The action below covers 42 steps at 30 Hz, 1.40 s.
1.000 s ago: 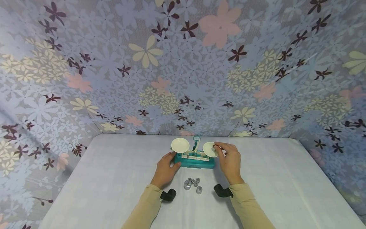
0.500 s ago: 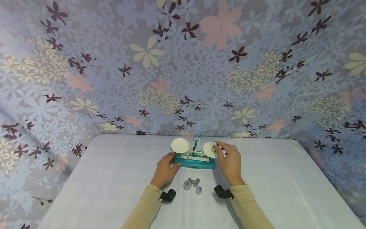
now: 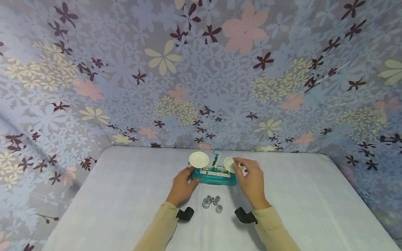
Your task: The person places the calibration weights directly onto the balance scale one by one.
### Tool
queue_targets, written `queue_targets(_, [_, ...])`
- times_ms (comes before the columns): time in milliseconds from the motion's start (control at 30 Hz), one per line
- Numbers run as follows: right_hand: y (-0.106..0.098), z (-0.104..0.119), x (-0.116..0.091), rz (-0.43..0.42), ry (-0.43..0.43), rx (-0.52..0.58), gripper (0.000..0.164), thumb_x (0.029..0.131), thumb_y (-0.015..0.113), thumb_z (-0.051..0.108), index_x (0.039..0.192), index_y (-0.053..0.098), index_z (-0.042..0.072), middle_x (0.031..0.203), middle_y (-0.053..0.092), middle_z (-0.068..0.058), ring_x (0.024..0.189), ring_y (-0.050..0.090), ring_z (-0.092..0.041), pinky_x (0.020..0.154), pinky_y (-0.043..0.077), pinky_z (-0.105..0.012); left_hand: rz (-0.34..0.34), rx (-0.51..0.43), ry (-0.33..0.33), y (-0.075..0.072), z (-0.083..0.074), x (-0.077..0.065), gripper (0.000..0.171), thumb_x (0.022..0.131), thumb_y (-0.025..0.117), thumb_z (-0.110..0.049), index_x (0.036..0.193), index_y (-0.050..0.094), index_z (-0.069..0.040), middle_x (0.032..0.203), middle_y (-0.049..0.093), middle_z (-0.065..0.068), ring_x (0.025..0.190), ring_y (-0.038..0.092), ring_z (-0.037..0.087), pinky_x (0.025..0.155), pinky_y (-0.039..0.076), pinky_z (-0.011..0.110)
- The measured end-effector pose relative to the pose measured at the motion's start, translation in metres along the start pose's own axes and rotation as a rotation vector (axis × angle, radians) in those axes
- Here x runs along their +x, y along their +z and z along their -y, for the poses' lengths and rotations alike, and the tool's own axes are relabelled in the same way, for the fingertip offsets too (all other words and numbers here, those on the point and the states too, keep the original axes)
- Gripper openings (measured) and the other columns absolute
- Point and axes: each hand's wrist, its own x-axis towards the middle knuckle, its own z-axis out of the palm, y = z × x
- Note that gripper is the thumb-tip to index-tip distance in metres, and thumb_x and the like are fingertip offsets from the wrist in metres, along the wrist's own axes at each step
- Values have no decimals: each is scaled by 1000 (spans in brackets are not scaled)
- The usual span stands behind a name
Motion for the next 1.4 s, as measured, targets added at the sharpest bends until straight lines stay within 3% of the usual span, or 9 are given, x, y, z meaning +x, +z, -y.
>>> queue_targets(333, [-4,11,-13,39,-64,-8,26,84,82,10,109,76,6,102,74,-10,89,62,-25,65,51,-38,-13,9,15,1,1,0,54,97,66,-20,144,52,1,144,52,25,138,43,43,113,34,61])
queue_targets(633, [-5,16,-26,97,-47,38,26,83,83,10,108,76,8,96,73,-7,86,61,-21,64,53,-39,-12,6,21,0,0,0,54,97,66,-19,145,51,1,144,52,24,138,43,42,114,34,60])
queue_targets(900, [-5,17,-41,139,-58,65,26,82,83,9,107,76,9,93,72,-4,83,62,-22,64,53,-31,-10,3,13,-1,0,0,55,97,66,-19,146,50,0,145,52,23,139,43,42,114,33,60])
queue_targets(1400, [-4,22,-60,220,29,100,23,82,83,10,104,77,15,94,70,9,82,61,-13,64,53,-31,0,17,1,0,-2,1,55,97,66,-21,146,50,-1,145,52,23,139,43,42,114,34,60])
